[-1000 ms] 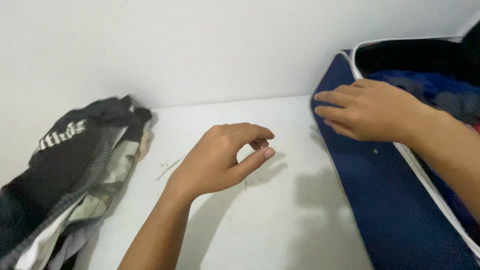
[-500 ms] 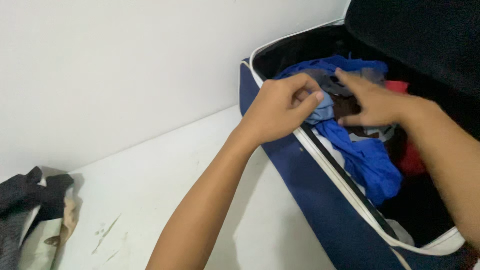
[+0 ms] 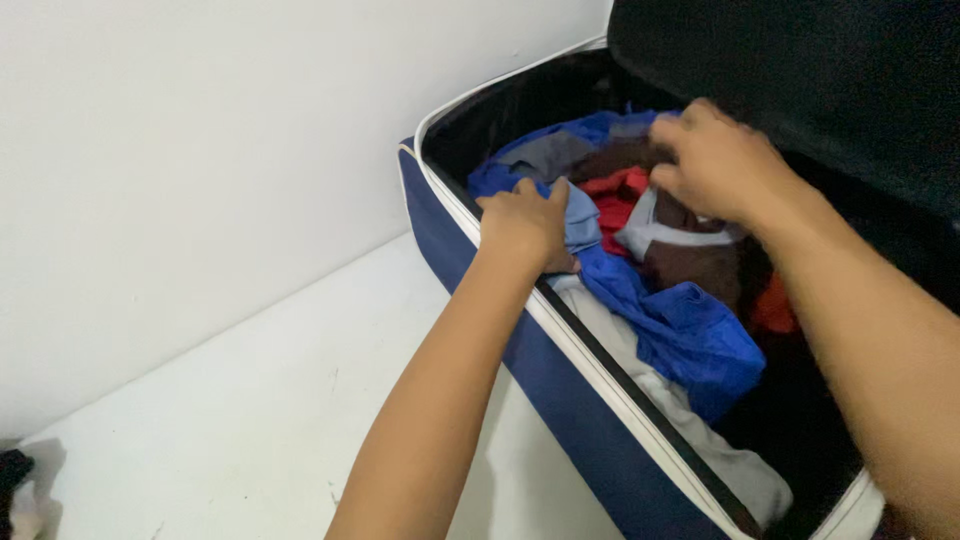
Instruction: The person removes various garments from a blue suitcase, including shirts, pants, and shorts, and folds each item by hand on a white surface. The folded clothes are stacked in a pile next to the suitcase as the process continues.
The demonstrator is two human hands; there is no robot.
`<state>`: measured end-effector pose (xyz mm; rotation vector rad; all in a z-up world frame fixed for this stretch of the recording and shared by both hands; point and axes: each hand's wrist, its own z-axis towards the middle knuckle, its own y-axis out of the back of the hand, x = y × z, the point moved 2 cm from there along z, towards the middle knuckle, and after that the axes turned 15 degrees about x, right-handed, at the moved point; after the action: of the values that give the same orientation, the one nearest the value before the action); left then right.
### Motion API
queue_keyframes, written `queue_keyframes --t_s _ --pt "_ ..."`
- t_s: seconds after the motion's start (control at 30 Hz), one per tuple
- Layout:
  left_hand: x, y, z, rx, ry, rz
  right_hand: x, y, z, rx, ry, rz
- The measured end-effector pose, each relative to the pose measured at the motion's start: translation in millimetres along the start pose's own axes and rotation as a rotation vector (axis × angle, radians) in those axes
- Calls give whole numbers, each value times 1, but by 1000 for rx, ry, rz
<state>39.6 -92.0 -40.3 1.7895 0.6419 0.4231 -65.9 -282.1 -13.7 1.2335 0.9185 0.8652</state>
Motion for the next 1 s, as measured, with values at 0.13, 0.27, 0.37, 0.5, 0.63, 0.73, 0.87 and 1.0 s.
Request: queue_keyframes --t_s 0.13,0.27,0.37,0.5,0.63,0.73,0.87,1.0 --pt "-1 -1 3 107 -6 57 -66 18 -23 -546 5 147" --pt "-1 0 0 61 -9 16 -104 22 -30 -431 -156 273" --pt "-2 0 -3 40 -3 6 -108 22 -27 -377 -157 317" --pt "-4 8 -11 49 7 -58 -93 31 -27 -402 -81 311" --pt "-1 14 -17 -39 -59 -150 -70 43 -36 -469 24 285" --pt "0 14 -18 -108 -84 -199 -53 52 -49 -508 132 269" --pt "-1 8 -12 -42 -83 -119 -40 65 -69 -491 202 372" --pt "3 6 -12 -84 -105 -189 -29 63 -66 -259 214 594"
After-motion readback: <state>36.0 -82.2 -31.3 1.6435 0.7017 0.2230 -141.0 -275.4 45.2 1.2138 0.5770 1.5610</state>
